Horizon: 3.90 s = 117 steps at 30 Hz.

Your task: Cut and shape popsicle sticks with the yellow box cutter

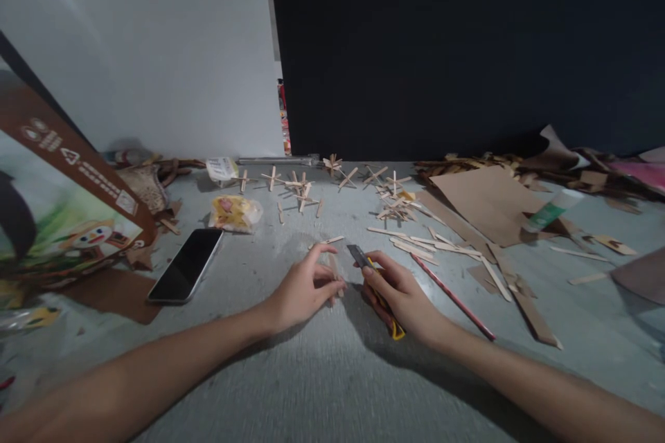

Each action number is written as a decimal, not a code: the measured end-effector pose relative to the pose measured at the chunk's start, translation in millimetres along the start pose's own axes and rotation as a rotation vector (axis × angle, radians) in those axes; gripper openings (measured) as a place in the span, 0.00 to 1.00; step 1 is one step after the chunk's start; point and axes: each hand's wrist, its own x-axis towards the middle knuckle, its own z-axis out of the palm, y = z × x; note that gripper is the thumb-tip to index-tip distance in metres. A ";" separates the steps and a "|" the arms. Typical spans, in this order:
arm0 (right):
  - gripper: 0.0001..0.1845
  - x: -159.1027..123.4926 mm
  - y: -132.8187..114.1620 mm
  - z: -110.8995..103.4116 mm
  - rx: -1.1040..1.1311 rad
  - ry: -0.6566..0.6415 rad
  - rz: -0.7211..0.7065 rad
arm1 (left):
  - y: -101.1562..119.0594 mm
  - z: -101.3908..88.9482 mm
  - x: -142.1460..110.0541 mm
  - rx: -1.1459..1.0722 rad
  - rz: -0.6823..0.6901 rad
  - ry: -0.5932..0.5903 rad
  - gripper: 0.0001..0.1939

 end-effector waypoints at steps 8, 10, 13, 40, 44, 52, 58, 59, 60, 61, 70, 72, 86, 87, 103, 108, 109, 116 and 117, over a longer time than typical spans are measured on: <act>0.26 0.9 4.0 0.4 0.006 0.006 0.010 | 7.9 -7.3 4.4 -0.178 0.016 0.068 0.29; 0.26 0.6 3.9 -0.4 0.003 -0.001 0.004 | 7.2 -6.5 4.3 -0.196 0.022 0.055 0.29; 0.27 -1.3 2.6 -2.2 -0.011 -0.031 -0.011 | 5.7 -4.1 3.6 -0.163 0.020 0.073 0.28; 0.20 -9.6 -4.6 1.5 -0.573 0.017 -0.353 | 5.8 -1.5 -1.7 0.059 0.078 0.185 0.15; 0.20 -12.1 -5.6 -2.0 -0.469 0.107 -0.355 | 5.1 -2.2 -1.8 0.123 0.080 0.199 0.15; 0.15 -4.3 -2.5 -9.4 -0.335 0.335 -0.440 | 0.8 -3.3 0.2 0.248 0.095 0.081 0.09; 0.16 -1.1 -17.2 -19.7 -0.538 0.201 -0.270 | -0.9 -3.1 1.8 0.296 0.115 0.043 0.17; 0.18 -0.7 -21.7 -22.6 -0.557 0.185 -0.255 | -0.7 -3.7 2.2 0.329 0.132 0.042 0.12; 0.19 -0.4 -26.5 -25.7 -0.580 0.168 -0.251 | -0.4 -4.5 2.6 0.372 0.157 0.043 0.07; 0.19 -0.1 -31.6 -28.8 -0.612 0.151 -0.247 | -0.1 -5.4 3.2 0.419 0.186 0.046 0.05; 0.12 -4.7 -61.7 -40.3 -0.999 -0.102 -0.116 | 2.9 -3.8 1.4 0.669 0.253 -0.051 0.20; 0.12 -6.6 -64.2 -38.9 -1.119 -0.154 -0.064 | 3.8 -3.1 0.3 0.711 0.242 -0.025 0.21; 0.26 29.6 -82.1 -26.0 -1.751 -0.528 -0.140 | -3.1 -7.9 7.0 0.788 0.247 -0.042 0.27; 0.26 32.6 -82.3 -24.5 -1.764 -0.545 -0.151 | -3.8 -8.2 7.4 0.765 0.252 -0.034 0.28; 0.23 49.3 -72.3 -21.5 -1.749 -0.595 -0.188 | -9.1 -8.9 10.3 0.704 0.266 -0.007 0.23; 0.23 49.1 -72.5 -20.2 -1.759 -0.591 -0.193 | -12.5 -9.3 10.6 0.678 0.287 0.007 0.21; 0.23 49.2 -72.5 -19.8 -1.764 -0.590 -0.189 | -12.9 -9.3 10.6 0.677 0.290 0.010 0.22; 0.24 49.8 -72.5 -18.7 -1.788 -0.583 -0.190 | -13.5 -8.1 12.0 0.716 0.306 0.015 0.22; 0.24 50.0 -72.3 -18.7 -1.792 -0.583 -0.192 | -13.3 -8.0 12.1 0.719 0.307 0.014 0.22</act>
